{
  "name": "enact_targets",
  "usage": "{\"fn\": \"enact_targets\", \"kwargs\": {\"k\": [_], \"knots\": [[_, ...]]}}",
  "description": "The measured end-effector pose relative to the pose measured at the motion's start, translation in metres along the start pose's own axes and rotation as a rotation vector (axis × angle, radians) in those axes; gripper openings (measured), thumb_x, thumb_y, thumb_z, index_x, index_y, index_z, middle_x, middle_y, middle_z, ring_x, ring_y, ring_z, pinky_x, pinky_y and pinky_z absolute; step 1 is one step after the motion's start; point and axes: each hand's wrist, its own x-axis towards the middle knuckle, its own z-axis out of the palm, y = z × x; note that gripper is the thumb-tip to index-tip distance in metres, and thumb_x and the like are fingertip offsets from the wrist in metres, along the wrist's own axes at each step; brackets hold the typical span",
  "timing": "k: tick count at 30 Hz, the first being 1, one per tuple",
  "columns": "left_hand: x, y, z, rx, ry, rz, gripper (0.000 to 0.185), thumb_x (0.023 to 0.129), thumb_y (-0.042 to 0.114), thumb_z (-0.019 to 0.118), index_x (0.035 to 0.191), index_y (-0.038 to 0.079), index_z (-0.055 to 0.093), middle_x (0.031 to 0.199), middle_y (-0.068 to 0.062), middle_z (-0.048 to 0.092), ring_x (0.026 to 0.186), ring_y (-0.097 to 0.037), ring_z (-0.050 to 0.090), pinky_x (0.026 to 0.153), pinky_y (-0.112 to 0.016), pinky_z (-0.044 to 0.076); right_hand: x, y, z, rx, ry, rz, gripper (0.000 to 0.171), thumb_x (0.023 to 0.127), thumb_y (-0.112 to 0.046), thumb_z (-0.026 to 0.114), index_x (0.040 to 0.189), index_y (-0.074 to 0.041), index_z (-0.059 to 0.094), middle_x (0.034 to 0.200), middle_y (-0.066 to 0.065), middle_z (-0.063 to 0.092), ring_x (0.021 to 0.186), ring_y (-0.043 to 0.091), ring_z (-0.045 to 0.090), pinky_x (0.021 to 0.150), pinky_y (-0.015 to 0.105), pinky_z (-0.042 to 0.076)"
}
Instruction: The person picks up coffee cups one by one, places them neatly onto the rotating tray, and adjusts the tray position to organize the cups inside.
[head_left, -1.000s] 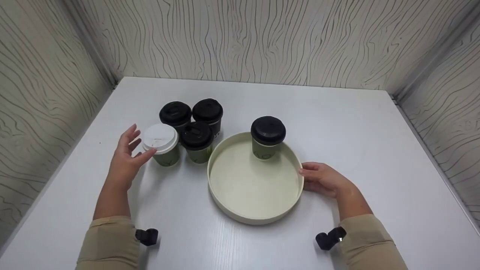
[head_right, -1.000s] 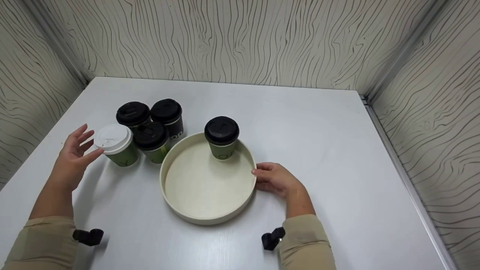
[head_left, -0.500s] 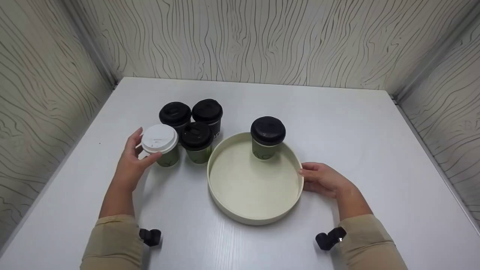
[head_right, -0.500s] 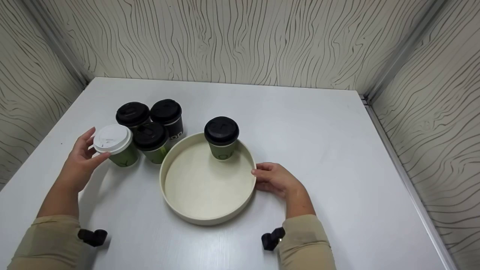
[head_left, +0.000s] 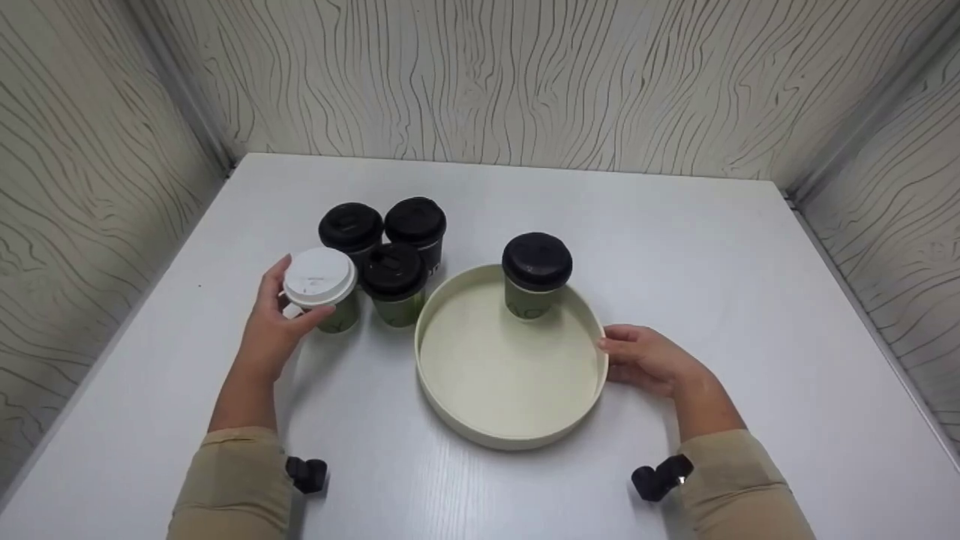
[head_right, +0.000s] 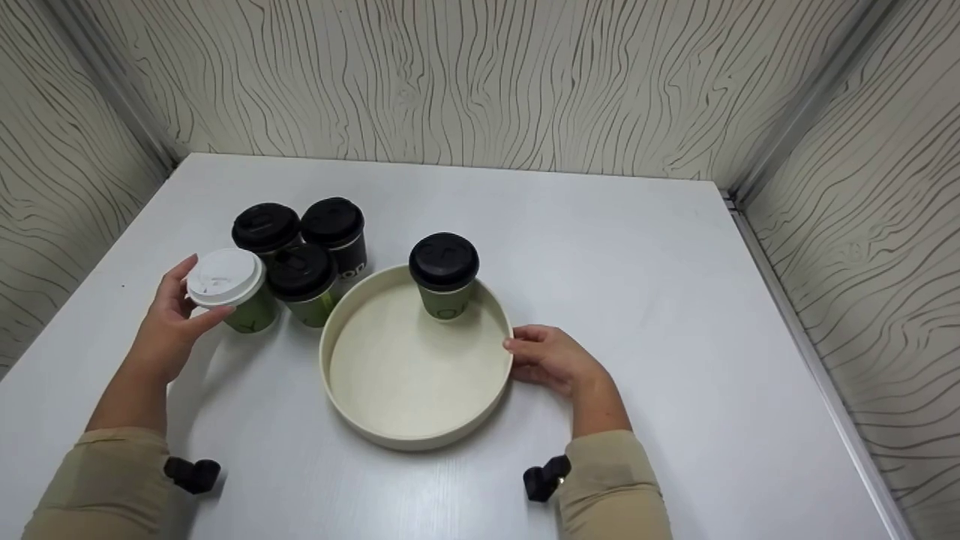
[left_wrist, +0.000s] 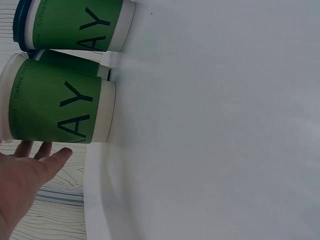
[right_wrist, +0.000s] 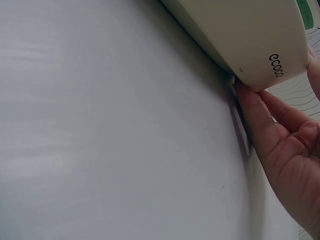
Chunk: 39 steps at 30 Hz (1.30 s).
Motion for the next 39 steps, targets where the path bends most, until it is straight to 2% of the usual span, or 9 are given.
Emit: {"fn": "enact_targets", "kwargs": {"k": [11, 19, 28, 38, 39], "knots": [[0.0056, -0.0036, 0.0049, 0.02, -0.005, 0.013, 0.104, 0.071, 0.032, 0.078, 0.147, 0.025, 0.008, 0.151, -0.003, 0.016, 0.136, -0.032, 0.019, 0.107, -0.051, 0.021, -0.0007, -0.0004, 0.0015, 0.0, 0.017, 0.006, 0.053, 0.09, -0.011, 0.057, 0.133, 0.011, 0.034, 0.104, 0.009, 0.063, 0.095, 0.02, 0.062, 0.084, 0.035, 0.05], [0.0067, -0.0045, 0.0078, 0.03, 0.006, -0.021, 0.105, 0.07, 0.031, 0.079, 0.146, 0.029, 0.008, 0.15, -0.002, 0.018, 0.136, -0.027, 0.019, 0.107, -0.05, 0.021, -0.0009, -0.0001, 0.0013, 0.004, 0.016, 0.007, 0.054, 0.09, -0.011, 0.057, 0.133, 0.011, 0.033, 0.102, 0.009, 0.064, 0.094, 0.02, 0.062, 0.085, 0.036, 0.05], [0.0075, -0.0047, 0.0076, 0.008, 0.009, 0.013, 0.1, 0.069, 0.03, 0.08, 0.144, 0.026, 0.013, 0.148, -0.004, 0.022, 0.135, -0.027, 0.021, 0.108, -0.048, 0.022, -0.0004, -0.0002, 0.0004, 0.004, 0.019, 0.007, 0.055, 0.09, -0.011, 0.057, 0.134, 0.011, 0.032, 0.104, 0.009, 0.063, 0.096, 0.02, 0.061, 0.085, 0.036, 0.049], [0.0079, -0.0053, 0.009, -0.02, 0.025, 0.016, 0.1, 0.069, 0.029, 0.08, 0.144, 0.026, 0.015, 0.148, -0.004, 0.022, 0.135, -0.026, 0.022, 0.108, -0.047, 0.021, 0.0, 0.0003, -0.0005, 0.004, 0.006, -0.001, 0.054, 0.09, -0.011, 0.057, 0.133, 0.012, 0.033, 0.104, 0.009, 0.064, 0.096, 0.02, 0.061, 0.086, 0.037, 0.049], [0.0056, -0.0013, 0.0093, -0.029, 0.025, 0.015, 0.1, 0.069, 0.027, 0.08, 0.144, 0.024, 0.015, 0.148, -0.005, 0.023, 0.135, -0.027, 0.022, 0.108, -0.047, 0.021, 0.0001, 0.0002, -0.0005, 0.001, 0.008, 0.0, 0.054, 0.09, -0.011, 0.057, 0.133, 0.012, 0.033, 0.104, 0.009, 0.064, 0.096, 0.02, 0.061, 0.086, 0.037, 0.049]]}}
